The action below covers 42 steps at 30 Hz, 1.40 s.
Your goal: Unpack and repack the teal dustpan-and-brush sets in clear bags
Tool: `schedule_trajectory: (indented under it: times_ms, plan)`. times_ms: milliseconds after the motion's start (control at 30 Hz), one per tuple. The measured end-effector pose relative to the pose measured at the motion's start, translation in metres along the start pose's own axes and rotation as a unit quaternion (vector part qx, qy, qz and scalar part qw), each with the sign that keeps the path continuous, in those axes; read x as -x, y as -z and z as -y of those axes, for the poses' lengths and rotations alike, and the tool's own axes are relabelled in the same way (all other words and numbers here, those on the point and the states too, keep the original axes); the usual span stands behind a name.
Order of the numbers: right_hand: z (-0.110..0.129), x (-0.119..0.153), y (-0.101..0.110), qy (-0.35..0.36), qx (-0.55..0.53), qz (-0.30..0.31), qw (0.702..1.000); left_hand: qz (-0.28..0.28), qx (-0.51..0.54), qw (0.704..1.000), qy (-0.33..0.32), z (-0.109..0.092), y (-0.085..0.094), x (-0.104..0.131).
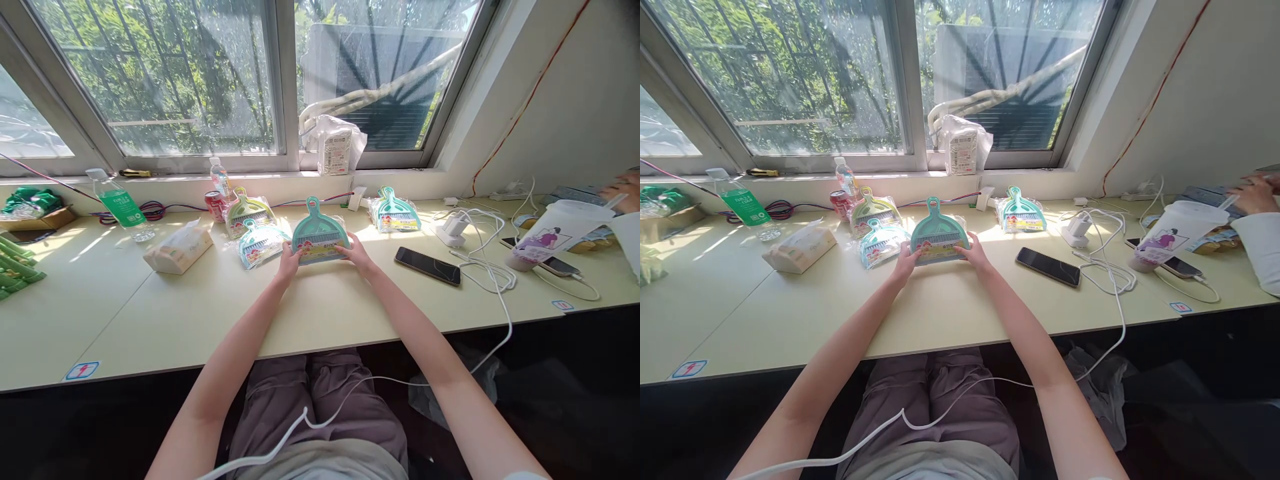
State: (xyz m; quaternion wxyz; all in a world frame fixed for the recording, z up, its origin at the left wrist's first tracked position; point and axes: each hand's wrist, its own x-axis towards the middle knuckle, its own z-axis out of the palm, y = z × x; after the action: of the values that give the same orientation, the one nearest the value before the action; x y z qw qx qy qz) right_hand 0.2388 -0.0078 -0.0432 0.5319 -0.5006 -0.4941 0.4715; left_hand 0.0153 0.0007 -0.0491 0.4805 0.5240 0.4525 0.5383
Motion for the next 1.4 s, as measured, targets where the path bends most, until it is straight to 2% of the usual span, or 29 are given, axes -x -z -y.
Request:
schedule_trajectory:
  times_ms: [133,333,467,633,700,900,1033,1133,1200,1233,1333,1367,1400]
  plan:
    - [-0.006,-0.006,0.004,-0.020,0.002,0.016,1.000,0.014,0.012,1.000,0.026,-0.002,0.001,0.000]
    - [-0.013,-0.010,0.006,-0.021,-0.064,0.010,0.998,0.056,0.035,0.997,0.040,-0.007,0.000,0.001]
    - [-0.013,-0.008,0.006,-0.015,-0.096,0.003,0.995,0.079,0.029,0.996,0.023,-0.018,0.001,0.007]
    - [-0.009,-0.007,0.005,-0.010,-0.114,-0.013,0.993,0.164,0.036,0.986,-0.004,-0.032,0.001,0.019]
    - [-0.008,-0.007,0.004,-0.014,-0.112,-0.023,0.993,0.178,0.020,0.984,-0.007,-0.033,0.002,0.020]
    - [-0.010,-0.005,0.002,-0.014,-0.075,-0.017,0.997,0.137,0.008,0.990,0.011,-0.022,0.006,0.007]
    - [-0.005,-0.008,0.001,-0.024,0.044,0.032,0.998,0.092,0.000,0.995,0.042,-0.016,0.007,0.003]
    - [0.010,-0.020,0.016,-0.021,0.144,0.044,0.988,0.065,0.004,0.996,0.065,-0.014,0.009,0.001]
    - [0.021,-0.029,0.040,0.001,0.252,-0.009,0.968,0.051,0.022,0.996,0.072,-0.012,0.009,-0.001]
    - [0.024,-0.033,0.055,0.010,0.333,-0.055,0.941,0.044,0.030,0.996,0.073,-0.011,0.009,-0.003]
    - [0.025,-0.040,0.108,-0.042,0.546,-0.189,0.815,0.029,0.038,0.996,0.076,-0.007,0.008,-0.008]
    - [0.022,-0.040,0.125,-0.068,0.579,-0.202,0.787,0.031,0.036,0.996,0.076,-0.006,0.007,-0.010]
    - [0.019,-0.040,0.141,-0.081,0.591,-0.203,0.776,0.034,0.034,0.996,0.077,-0.005,0.006,-0.010]
